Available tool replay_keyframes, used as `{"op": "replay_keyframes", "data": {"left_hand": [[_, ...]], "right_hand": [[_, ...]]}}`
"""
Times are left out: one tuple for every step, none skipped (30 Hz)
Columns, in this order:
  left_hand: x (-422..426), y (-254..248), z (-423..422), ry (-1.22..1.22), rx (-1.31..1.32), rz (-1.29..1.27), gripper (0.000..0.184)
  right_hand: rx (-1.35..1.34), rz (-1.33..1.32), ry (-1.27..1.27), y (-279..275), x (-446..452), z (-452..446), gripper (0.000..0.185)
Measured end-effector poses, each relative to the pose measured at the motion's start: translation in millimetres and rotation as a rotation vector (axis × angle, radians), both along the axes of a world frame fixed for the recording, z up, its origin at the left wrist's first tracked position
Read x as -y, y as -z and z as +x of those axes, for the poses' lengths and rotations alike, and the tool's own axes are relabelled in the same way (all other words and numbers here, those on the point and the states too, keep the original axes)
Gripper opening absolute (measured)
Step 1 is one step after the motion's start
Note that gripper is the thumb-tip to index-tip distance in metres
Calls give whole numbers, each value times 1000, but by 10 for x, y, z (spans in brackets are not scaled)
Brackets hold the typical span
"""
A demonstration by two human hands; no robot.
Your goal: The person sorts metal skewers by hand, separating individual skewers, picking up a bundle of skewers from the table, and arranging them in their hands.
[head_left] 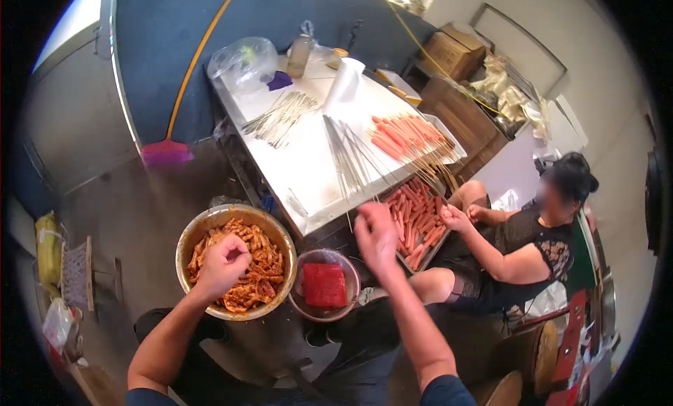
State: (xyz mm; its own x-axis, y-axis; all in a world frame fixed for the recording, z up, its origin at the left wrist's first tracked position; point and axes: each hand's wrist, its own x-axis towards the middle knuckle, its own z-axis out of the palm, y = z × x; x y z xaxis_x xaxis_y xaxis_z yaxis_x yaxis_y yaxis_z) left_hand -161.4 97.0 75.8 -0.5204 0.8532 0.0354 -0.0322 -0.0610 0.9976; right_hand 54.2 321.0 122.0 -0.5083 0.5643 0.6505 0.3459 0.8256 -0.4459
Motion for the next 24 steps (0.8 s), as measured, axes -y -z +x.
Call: {"op": "replay_keyframes", "data": {"left_hand": [[1,18,-15,14,-66,-7,10],[0,24,-36,28,-136,-17,9],[-4,7,-29,17,-106,-22,7],[-3,-3,-33,2,-95,-22,7],[10,-3,-27,37,-107,-39,7],[19,-6,-8,74,-119,-57,7],[18,-17,26,61,-128,-53,8],[23,-12,34,54,-123,-55,8],[30,-5,34,88,-147,-70,6],[33,-15,33,123,-171,-84,5],[33,-86,55,125,-97,-107,5],[31,-132,57,116,-94,-110,5],[32,-168,55,120,-85,-133,5],[45,-174,48,126,-75,-158,5],[48,-105,39,125,-81,-161,6],[55,-106,32,123,-77,-160,6],[61,-114,31,121,-145,-150,6],[66,-122,34,119,-213,-139,6],[61,-111,40,116,-208,-137,6],[47,-90,46,117,-238,-113,6],[46,-65,55,117,-269,-89,7],[52,-50,62,113,-268,-89,7],[54,-36,70,115,-278,-78,7],[62,-21,82,117,-287,-68,8]], "right_hand": [[-4,45,97,112,-325,-44,18],[69,134,158,60,-525,-92,25],[115,166,200,148,-815,-123,32],[169,160,255,185,-1057,-175,36],[244,127,309,157,-1229,-252,39],[318,93,365,144,-1380,-322,43],[327,93,356,156,-1507,-385,43],[370,60,402,161,-1610,-459,49],[411,29,447,162,-1706,-527,55],[414,30,439,166,-1790,-586,55],[473,-94,448,156,-1844,-652,60],[532,-219,456,138,-1894,-724,64],[606,-340,431,120,-1977,-788,71],[613,-342,424,97,-1959,-870,71],[624,-368,398,63,-1938,-925,72],[633,-392,376,24,-1908,-960,74],[636,-388,375,-6,-1849,-1005,74],[660,-375,368,-27,-1766,-1070,74],[683,-364,361,-28,-1692,-1128,74],[688,-361,359,-4,-1635,-1166,74],[706,-273,395,33,-1564,-1195,73],[722,-186,429,55,-1506,-1228,73],[711,-195,454,16,-1452,-1267,65],[713,-193,451,8,-1454,-1282,65]]}}
